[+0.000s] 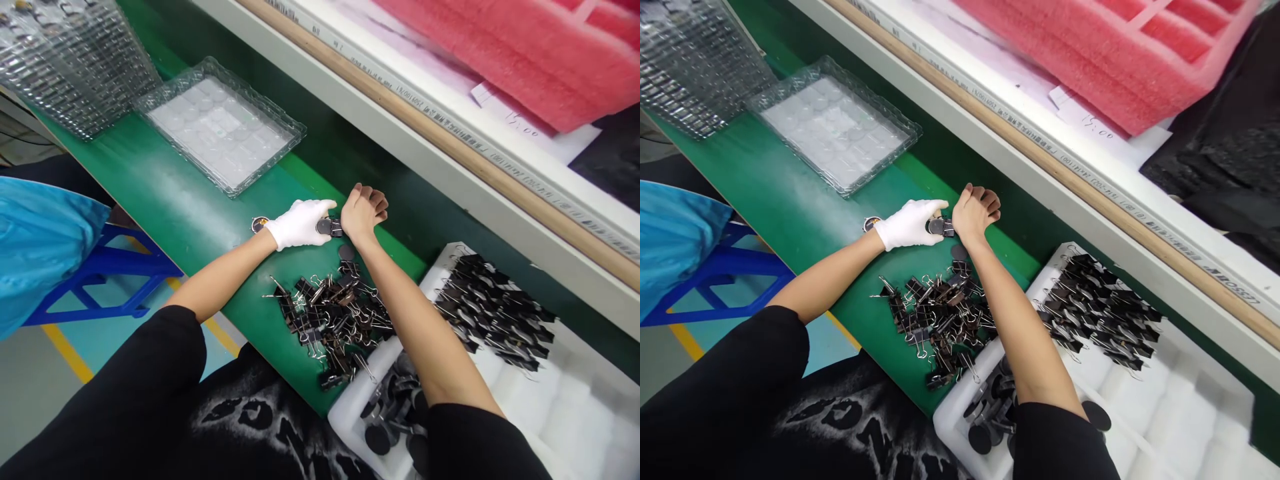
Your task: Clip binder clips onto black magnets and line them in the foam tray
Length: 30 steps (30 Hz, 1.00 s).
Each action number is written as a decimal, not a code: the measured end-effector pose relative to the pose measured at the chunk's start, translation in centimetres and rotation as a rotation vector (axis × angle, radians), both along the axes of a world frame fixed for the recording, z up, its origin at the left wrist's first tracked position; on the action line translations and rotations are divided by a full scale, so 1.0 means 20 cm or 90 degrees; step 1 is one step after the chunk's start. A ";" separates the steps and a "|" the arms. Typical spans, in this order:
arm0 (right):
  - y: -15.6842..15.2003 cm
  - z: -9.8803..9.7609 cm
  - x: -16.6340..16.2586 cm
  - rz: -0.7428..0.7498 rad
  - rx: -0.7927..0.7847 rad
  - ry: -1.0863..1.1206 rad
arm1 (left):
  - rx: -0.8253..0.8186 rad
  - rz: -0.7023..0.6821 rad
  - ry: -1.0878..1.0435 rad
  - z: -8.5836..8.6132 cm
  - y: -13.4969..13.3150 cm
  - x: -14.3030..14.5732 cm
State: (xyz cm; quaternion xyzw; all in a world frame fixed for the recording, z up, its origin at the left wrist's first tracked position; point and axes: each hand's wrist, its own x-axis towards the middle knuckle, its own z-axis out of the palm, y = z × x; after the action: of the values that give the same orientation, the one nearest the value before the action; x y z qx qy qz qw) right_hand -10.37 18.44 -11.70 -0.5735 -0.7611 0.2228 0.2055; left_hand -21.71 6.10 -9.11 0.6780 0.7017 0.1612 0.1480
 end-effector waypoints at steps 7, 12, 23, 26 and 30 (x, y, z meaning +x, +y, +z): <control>-0.05 0.04 -0.01 0.000 -0.011 0.015 | 0.032 -0.020 0.001 -0.01 0.00 -0.03; -0.08 0.16 0.02 0.013 -0.008 0.039 | 0.027 -0.015 0.038 0.00 -0.01 -0.01; -0.32 0.39 0.56 0.360 -0.188 -0.378 | -0.016 -0.086 0.214 0.14 -0.13 -0.09; -0.31 0.34 0.57 0.340 -0.220 -0.319 | -0.061 -0.075 0.173 0.17 -0.14 -0.13; -0.25 0.30 0.59 0.326 -0.266 -0.223 | 0.002 -0.063 0.199 0.17 -0.13 -0.15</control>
State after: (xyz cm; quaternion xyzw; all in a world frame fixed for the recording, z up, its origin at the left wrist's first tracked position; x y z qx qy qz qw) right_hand 1.38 13.40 -5.61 -0.4234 -0.8417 0.3158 -0.1117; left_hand -24.81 3.42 -5.67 0.7288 0.6817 0.0472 0.0438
